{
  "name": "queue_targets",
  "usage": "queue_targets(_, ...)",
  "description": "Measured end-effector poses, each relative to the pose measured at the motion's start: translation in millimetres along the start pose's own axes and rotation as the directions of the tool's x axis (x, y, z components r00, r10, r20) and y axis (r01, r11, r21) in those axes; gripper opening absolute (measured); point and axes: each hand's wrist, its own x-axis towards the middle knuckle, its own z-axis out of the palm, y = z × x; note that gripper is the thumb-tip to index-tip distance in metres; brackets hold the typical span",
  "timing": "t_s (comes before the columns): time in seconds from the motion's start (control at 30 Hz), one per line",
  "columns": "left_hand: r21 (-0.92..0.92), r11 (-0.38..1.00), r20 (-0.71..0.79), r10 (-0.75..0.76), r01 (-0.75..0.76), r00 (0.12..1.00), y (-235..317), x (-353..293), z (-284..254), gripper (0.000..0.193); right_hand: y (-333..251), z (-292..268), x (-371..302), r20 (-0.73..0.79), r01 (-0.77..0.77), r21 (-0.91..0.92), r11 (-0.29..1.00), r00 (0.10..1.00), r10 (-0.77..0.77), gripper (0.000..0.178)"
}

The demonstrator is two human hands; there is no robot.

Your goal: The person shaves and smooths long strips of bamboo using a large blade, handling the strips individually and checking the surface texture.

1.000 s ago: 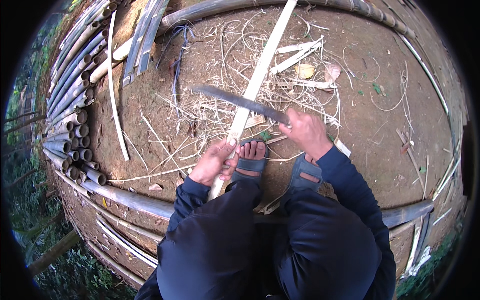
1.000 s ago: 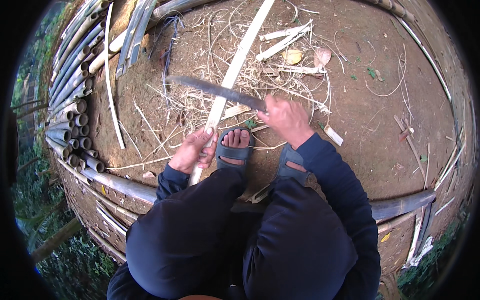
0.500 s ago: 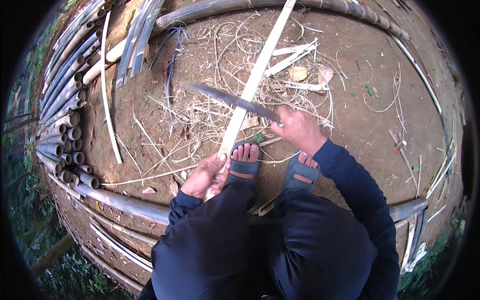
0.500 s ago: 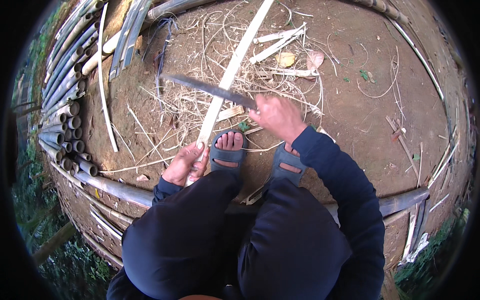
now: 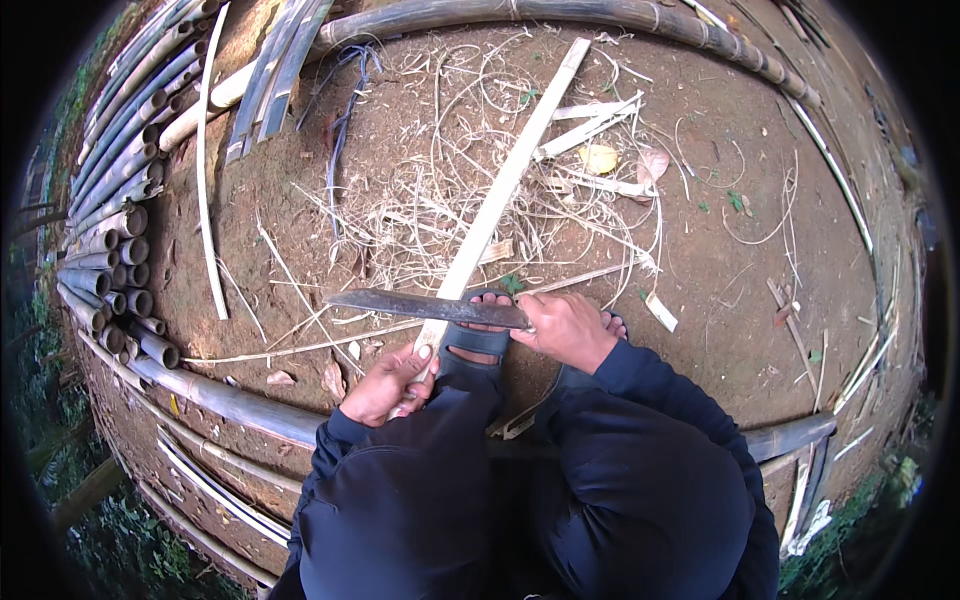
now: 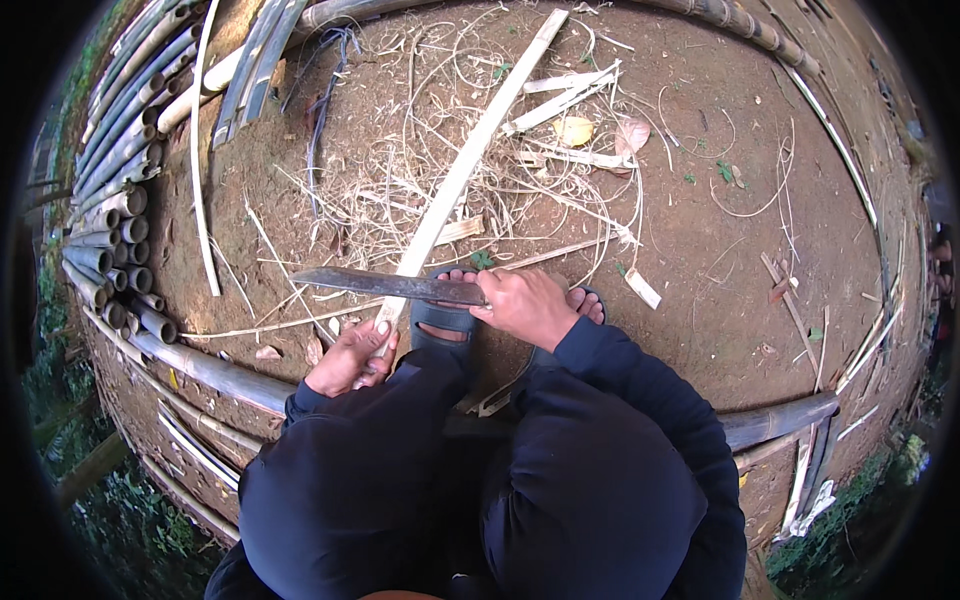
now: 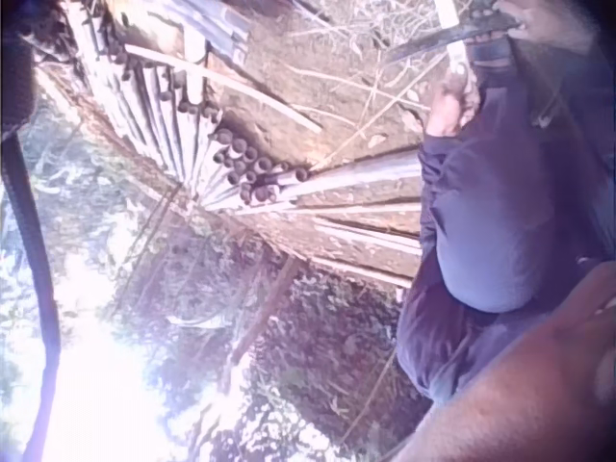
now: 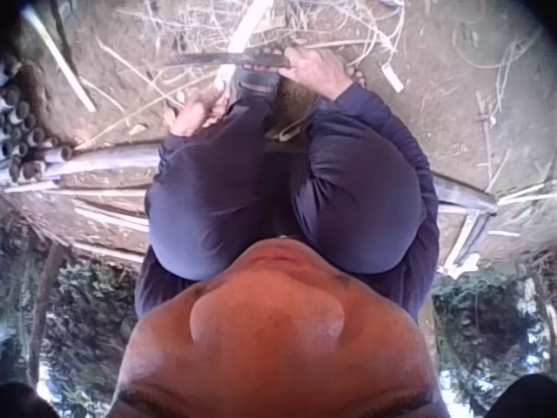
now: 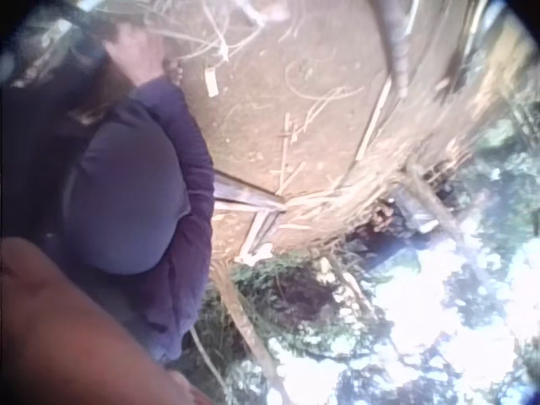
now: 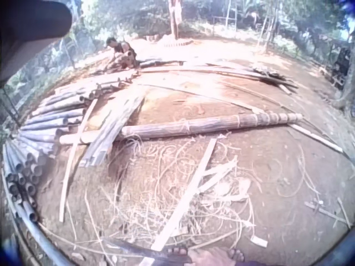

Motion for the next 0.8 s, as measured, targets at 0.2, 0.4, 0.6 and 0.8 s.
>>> queue_targets(0.2, 0.078, 0.997, -0.026, 0.01, -0.008, 1.0, -2, 5, 0, 0.03, 30, 7, -1, -0.049, -0.016, -0.077, 0.997, 0.999, 0.012, 0.038)
queue_targets(0.4, 0.091, 0.996, -0.021, 0.026, -0.024, 0.999, 2, 6, 5, 0.029, 34, 0, -1, -0.067, 0.013, -0.119, 0.993, 0.998, -0.021, 0.038)
queue_targets(0.6, -0.008, 0.999, 0.015, 0.051, -0.051, 0.999, -9, 7, 2, 0.028, -15, 5, -13, 0.067, 0.051, -0.038, 0.998, 0.997, -0.048, 0.037)
queue_targets(0.8, -0.046, 0.999, -0.025, -0.01, 0.009, 1.0, -4, 7, 1, 0.025, 11, 0, -2, 0.047, -0.098, -0.075, 0.992, 0.994, 0.102, 0.034)
